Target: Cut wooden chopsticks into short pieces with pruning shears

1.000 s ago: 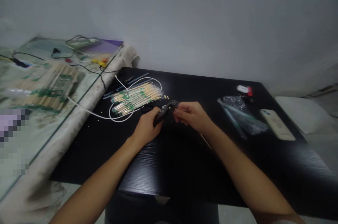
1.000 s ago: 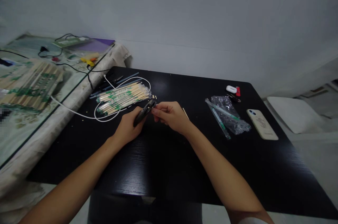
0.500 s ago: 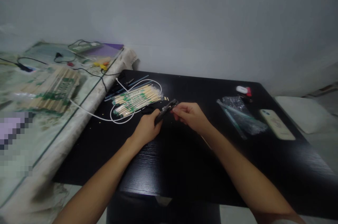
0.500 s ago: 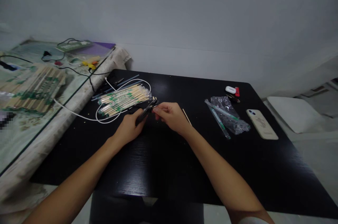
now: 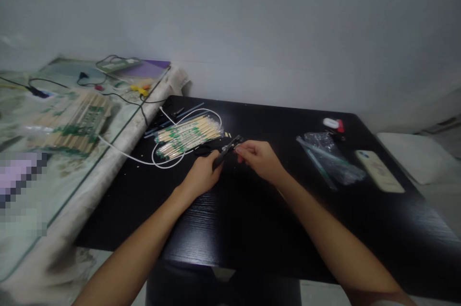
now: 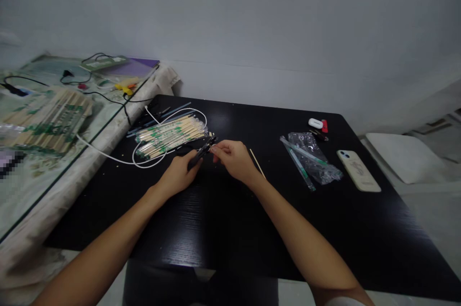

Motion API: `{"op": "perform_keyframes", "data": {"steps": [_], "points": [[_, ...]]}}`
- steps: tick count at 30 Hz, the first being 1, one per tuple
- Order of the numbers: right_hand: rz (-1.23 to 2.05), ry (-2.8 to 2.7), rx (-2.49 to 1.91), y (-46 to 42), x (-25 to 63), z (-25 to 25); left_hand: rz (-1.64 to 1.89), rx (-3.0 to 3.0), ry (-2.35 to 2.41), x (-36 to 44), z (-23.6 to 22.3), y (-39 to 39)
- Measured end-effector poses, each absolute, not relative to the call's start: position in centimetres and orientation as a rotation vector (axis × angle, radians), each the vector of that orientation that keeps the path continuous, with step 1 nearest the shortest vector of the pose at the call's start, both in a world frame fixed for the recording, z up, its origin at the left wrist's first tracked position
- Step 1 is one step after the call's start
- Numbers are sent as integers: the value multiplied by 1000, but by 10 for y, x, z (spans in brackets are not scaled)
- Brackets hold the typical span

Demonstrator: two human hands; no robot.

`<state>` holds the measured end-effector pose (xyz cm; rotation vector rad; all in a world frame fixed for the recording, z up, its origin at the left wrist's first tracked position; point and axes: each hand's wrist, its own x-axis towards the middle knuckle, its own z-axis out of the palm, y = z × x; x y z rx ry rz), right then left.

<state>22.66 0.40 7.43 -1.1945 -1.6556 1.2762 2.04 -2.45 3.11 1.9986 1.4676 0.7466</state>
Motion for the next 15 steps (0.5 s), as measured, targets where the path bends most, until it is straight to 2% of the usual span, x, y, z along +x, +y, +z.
{"op": "perform_keyframes", "data": {"steps": [15], "points": [[1268, -1678, -1211, 6, 228, 72, 703, 2003, 1483, 23, 37, -24]]}}
